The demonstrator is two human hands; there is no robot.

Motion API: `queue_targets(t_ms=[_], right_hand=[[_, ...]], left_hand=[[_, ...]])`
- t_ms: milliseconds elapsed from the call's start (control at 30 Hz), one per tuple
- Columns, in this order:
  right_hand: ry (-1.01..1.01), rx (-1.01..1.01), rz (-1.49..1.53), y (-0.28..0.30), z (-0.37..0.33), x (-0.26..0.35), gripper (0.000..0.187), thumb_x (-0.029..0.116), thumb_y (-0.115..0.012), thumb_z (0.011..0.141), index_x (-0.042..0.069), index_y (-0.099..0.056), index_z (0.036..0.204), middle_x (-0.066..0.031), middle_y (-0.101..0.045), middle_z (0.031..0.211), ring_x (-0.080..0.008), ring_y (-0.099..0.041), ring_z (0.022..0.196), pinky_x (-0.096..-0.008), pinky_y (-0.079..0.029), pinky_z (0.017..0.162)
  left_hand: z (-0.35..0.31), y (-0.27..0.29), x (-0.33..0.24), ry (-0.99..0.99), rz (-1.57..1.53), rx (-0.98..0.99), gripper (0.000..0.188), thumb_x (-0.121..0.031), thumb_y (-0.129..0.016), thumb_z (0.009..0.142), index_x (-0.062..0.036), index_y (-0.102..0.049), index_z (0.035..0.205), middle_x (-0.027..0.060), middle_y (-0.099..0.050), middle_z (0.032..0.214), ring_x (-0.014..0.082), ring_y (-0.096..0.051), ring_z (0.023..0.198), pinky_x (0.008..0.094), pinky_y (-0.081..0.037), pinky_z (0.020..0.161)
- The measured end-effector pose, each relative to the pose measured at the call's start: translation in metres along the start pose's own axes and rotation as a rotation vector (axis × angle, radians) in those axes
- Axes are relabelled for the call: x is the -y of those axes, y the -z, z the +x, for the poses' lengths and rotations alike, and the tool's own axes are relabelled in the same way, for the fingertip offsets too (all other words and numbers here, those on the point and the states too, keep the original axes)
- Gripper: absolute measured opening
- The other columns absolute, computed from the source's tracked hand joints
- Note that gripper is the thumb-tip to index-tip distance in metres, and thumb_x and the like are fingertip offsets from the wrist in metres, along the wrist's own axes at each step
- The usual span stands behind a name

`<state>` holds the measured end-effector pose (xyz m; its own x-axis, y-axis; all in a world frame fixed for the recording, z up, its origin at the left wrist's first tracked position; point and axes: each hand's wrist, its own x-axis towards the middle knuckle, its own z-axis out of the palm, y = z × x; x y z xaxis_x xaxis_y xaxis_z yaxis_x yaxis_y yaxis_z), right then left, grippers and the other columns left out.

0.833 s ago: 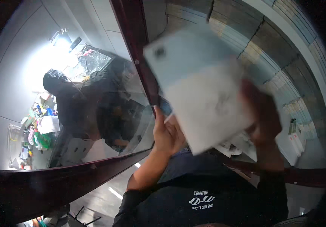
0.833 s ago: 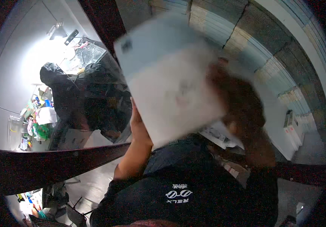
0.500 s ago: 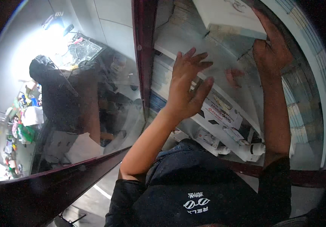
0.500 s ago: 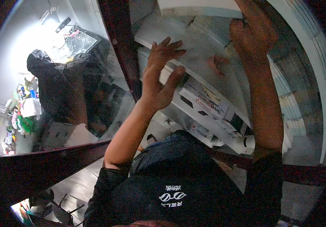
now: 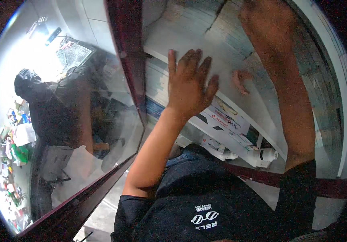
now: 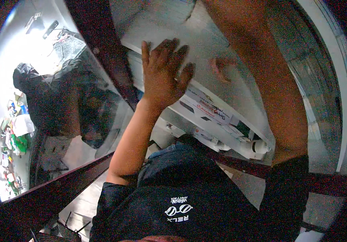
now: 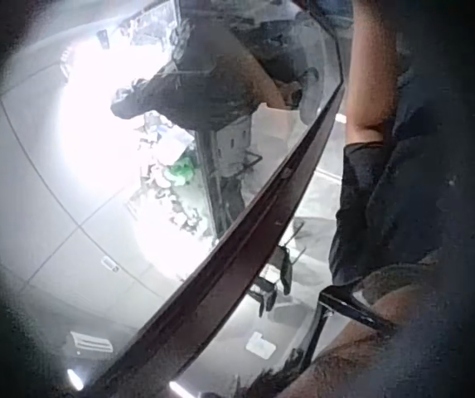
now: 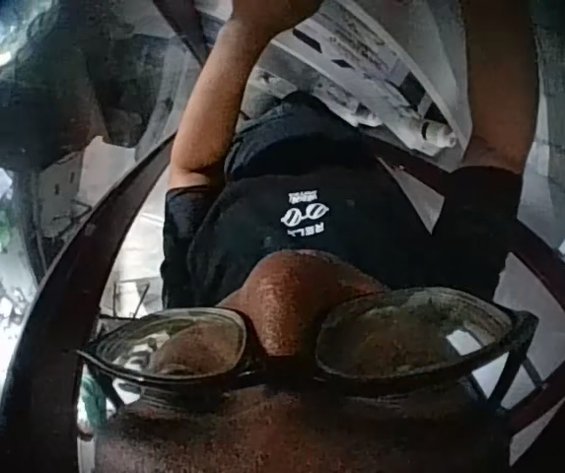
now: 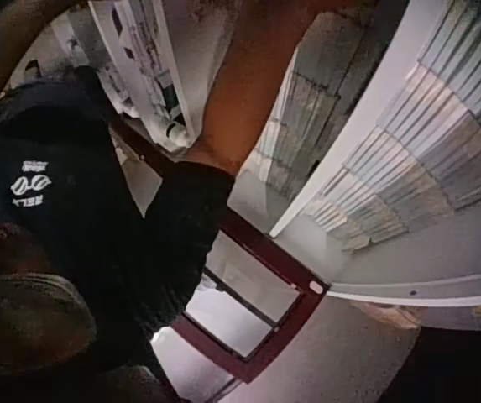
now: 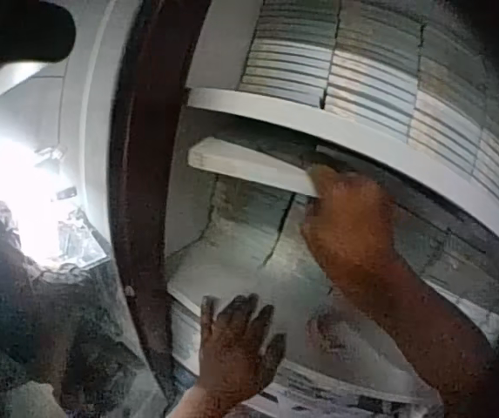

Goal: The person searches through a cabinet shelf containing many boxes, opens several boxes one at a time to reveal the prosthetic teeth inside, and places them back onto the stacks.

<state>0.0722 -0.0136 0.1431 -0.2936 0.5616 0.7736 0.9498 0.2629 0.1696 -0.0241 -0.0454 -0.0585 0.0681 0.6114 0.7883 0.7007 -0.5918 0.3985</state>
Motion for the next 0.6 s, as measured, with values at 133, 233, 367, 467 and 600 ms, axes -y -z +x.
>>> queue_targets(t_ms=[133, 233, 367, 467, 600], right_hand=[[0.038, -0.011, -0.151, -0.012, 0.012, -0.005, 0.033, 0.000, -0.059, 0.087, -0.003, -0.064, 0.120, -0.0253, -0.069, 0.102, -0.0394, -0.069, 0.093, -0.0467, -0.056, 0.084], [0.046, 0.003, -0.143, -0.017, 0.012, 0.003, 0.036, 0.003, -0.061, 0.087, -0.001, -0.062, 0.123, -0.0247, -0.067, 0.108, -0.0391, -0.067, 0.098, -0.0469, -0.054, 0.087], [0.040, 0.024, -0.154, -0.016, 0.011, 0.002, 0.041, 0.008, -0.063, 0.088, 0.001, -0.059, 0.128, -0.0239, -0.064, 0.115, -0.0387, -0.064, 0.106, -0.0471, -0.052, 0.092], [0.044, 0.043, -0.133, -0.017, 0.010, 0.007, 0.044, 0.012, -0.064, 0.088, 0.003, -0.057, 0.131, -0.0233, -0.062, 0.120, -0.0384, -0.061, 0.111, -0.0472, -0.051, 0.095], [0.055, 0.073, -0.108, -0.017, 0.009, 0.009, 0.050, 0.017, -0.066, 0.088, 0.005, -0.054, 0.135, -0.0225, -0.059, 0.128, -0.0380, -0.058, 0.119, -0.0474, -0.048, 0.100]], left_hand=[[0.002, -0.004, -0.003, 0.001, 0.005, -0.004, 0.042, -0.034, -0.066, 0.090, -0.0092, -0.068, 0.124, 0.0159, -0.060, 0.133, 0.0362, -0.052, 0.127, 0.0636, -0.015, 0.119], [-0.002, -0.004, 0.002, -0.014, 0.007, -0.028, 0.046, -0.033, -0.064, 0.088, -0.0039, -0.066, 0.123, 0.0187, -0.060, 0.133, 0.0362, -0.051, 0.129, 0.0649, -0.014, 0.119], [-0.001, -0.007, -0.001, -0.036, 0.008, -0.026, 0.045, -0.034, -0.064, 0.088, -0.0041, -0.067, 0.121, 0.0178, -0.059, 0.133, 0.0355, -0.051, 0.129, 0.0641, -0.015, 0.119], [-0.002, -0.004, 0.002, -0.026, 0.010, -0.014, 0.043, -0.035, -0.066, 0.090, -0.0077, -0.068, 0.123, 0.0151, -0.061, 0.134, 0.0342, -0.052, 0.129, 0.0630, -0.015, 0.120], [0.000, -0.001, 0.004, -0.018, 0.005, -0.006, 0.042, -0.035, -0.067, 0.091, -0.0113, -0.068, 0.125, 0.0123, -0.062, 0.135, 0.0331, -0.053, 0.129, 0.0612, -0.015, 0.120]])
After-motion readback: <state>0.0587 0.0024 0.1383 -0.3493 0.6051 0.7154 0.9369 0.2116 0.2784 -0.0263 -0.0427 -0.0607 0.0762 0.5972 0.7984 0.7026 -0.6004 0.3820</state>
